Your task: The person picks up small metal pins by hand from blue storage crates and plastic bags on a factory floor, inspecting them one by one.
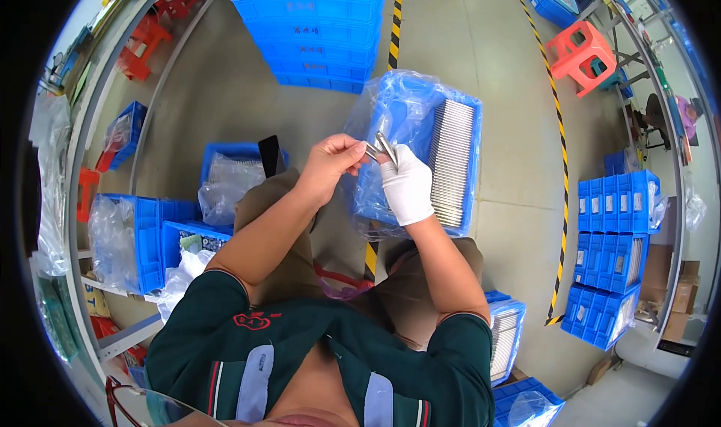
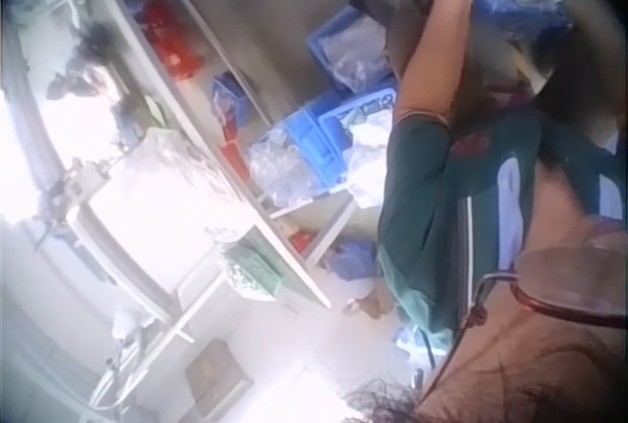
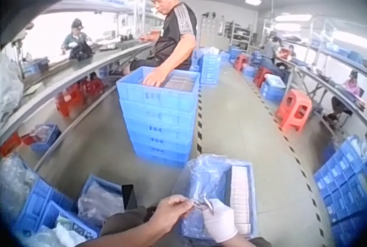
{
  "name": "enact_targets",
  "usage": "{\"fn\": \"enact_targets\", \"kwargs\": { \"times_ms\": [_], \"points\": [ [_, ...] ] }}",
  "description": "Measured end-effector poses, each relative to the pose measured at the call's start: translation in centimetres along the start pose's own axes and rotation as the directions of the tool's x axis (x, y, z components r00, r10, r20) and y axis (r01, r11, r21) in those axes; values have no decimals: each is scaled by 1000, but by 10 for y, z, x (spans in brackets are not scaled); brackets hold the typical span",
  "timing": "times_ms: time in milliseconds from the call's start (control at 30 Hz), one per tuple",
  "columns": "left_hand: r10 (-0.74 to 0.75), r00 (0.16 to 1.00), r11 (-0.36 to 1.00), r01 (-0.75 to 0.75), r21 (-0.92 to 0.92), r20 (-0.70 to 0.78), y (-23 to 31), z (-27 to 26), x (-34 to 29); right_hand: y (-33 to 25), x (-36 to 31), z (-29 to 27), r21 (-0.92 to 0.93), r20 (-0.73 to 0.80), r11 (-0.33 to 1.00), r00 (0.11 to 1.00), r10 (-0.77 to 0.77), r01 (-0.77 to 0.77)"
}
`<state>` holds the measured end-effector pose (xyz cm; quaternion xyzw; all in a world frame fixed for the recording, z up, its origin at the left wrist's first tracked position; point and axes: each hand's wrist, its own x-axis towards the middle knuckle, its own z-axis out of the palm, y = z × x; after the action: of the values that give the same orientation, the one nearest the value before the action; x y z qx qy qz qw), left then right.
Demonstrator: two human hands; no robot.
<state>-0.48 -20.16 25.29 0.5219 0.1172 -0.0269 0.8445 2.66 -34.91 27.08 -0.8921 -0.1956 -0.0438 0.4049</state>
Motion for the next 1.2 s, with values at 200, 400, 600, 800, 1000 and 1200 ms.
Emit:
{"fn": "enact_targets", "kwargs": {
  "times_ms": [200, 400, 600, 800, 1000, 1200],
  "points": [
    [62, 996, 995, -67, 67, 65, -1, 2, 1, -1, 1, -3, 151, -11, 986, 997, 79, -77],
    [124, 992, 991, -122, 58, -33, 7, -3, 4, 1, 7, -6, 212, 74, 966, 988, 134, -147],
    [102, 994, 994, -101, 38, -29, 10, 1, 7, -6, 8, -15, 109, 116, 990, 991, 72, -84],
    [55, 998, 996, -55, 68, 3, 9, -6, 7, -12, 5, -17, 34, 130, 998, 991, 45, -50],
    [94, 996, 992, -94, 86, -1, 11, -1, 2, -14, 3, -15, -110, 55, 988, 993, -104, 109],
    [155, 988, 987, -154, 48, -6, 3, -1, 1, -14, 0, -10, -126, 27, 985, 993, -115, 117]
  ]
}}
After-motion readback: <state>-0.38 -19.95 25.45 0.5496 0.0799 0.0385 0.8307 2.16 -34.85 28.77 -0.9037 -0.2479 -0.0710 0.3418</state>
